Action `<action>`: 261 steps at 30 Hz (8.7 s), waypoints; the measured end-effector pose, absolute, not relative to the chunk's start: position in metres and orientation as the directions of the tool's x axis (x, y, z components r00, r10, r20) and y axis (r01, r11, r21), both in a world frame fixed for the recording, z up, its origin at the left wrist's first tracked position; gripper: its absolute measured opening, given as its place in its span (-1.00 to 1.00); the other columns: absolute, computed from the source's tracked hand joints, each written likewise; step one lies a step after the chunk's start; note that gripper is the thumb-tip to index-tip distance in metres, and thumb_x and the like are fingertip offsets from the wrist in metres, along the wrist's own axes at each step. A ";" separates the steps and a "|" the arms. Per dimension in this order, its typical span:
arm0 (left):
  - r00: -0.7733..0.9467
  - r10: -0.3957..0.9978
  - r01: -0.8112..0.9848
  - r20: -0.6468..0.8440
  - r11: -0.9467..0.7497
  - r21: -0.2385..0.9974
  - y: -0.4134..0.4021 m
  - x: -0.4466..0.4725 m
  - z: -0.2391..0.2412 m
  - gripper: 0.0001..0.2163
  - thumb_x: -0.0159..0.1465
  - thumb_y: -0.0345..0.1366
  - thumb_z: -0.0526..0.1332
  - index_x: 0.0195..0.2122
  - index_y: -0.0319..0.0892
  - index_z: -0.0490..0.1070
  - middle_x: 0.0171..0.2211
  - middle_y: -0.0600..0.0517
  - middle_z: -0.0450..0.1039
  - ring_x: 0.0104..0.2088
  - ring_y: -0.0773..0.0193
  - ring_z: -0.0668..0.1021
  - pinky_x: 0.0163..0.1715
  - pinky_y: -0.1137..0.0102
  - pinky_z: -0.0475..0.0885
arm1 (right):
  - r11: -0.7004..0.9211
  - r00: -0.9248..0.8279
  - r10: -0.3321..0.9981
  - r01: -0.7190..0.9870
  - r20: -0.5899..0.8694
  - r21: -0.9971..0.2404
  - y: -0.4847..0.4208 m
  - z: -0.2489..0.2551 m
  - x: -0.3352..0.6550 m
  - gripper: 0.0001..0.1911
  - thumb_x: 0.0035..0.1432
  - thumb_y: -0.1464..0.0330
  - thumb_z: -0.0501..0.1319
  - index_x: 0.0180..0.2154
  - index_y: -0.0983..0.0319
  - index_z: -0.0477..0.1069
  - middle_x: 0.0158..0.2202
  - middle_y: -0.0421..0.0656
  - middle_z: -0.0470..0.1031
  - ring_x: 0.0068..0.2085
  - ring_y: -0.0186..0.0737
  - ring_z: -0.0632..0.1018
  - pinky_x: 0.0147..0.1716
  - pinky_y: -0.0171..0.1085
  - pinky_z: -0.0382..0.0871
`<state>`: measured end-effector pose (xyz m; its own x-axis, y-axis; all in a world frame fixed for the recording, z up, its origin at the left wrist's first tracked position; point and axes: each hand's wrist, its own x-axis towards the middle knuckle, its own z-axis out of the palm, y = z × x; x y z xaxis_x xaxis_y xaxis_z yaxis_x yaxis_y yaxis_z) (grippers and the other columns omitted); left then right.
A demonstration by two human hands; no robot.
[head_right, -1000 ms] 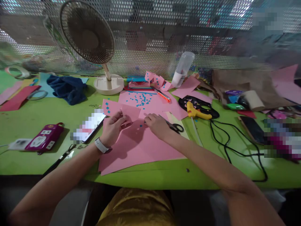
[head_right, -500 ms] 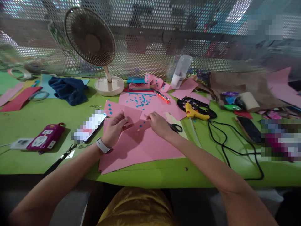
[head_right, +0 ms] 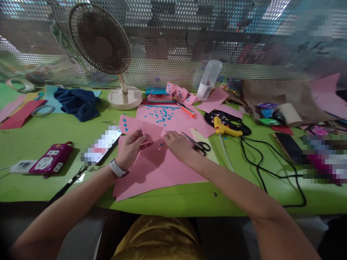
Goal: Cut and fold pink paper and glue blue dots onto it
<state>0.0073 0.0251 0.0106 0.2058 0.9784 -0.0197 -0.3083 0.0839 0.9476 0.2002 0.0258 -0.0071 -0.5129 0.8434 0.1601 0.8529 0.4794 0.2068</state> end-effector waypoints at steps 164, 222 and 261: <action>0.225 0.947 -0.490 -0.231 0.314 0.813 0.010 0.016 0.012 -0.74 0.00 -0.22 0.39 -0.36 -0.21 0.39 -0.54 0.14 0.34 -0.51 0.39 0.45 -0.37 0.33 0.56 | 0.218 0.117 0.970 -0.031 0.213 -0.976 0.019 0.004 0.149 -0.81 0.07 0.22 0.23 -0.35 0.21 0.39 -0.36 -0.21 0.45 -0.27 -0.25 0.46 -0.18 -0.23 0.35; 0.025 0.997 -0.504 -0.076 0.078 0.860 0.029 0.007 0.012 -0.75 0.01 -0.30 0.36 -0.31 -0.11 0.33 -0.42 0.18 0.33 -0.47 0.48 0.40 -0.15 0.31 0.53 | 0.719 -0.702 0.685 0.695 0.194 -0.020 0.044 0.000 0.206 -0.83 0.24 0.52 0.14 -0.15 0.30 0.47 -0.17 0.02 0.51 -0.14 -0.12 0.50 -0.20 -0.18 0.31; 0.206 0.945 -0.508 -0.255 0.326 0.797 0.016 0.019 0.008 -0.84 0.11 -0.43 0.27 -0.34 -0.18 0.27 -0.47 0.16 0.35 -0.44 0.47 0.42 -0.08 0.29 0.51 | 0.054 -0.147 0.987 -0.035 0.059 -0.998 0.038 0.024 0.183 -0.75 -0.11 0.30 0.41 -0.37 0.24 0.45 -0.41 -0.21 0.55 -0.39 -0.32 0.58 -0.28 -0.24 0.51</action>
<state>0.0187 0.0162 0.0076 0.2055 0.9449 -0.2549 -0.5084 0.3256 0.7972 0.1829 0.0376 0.0239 -0.1473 0.9873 0.0587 -0.0353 0.0541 -0.9979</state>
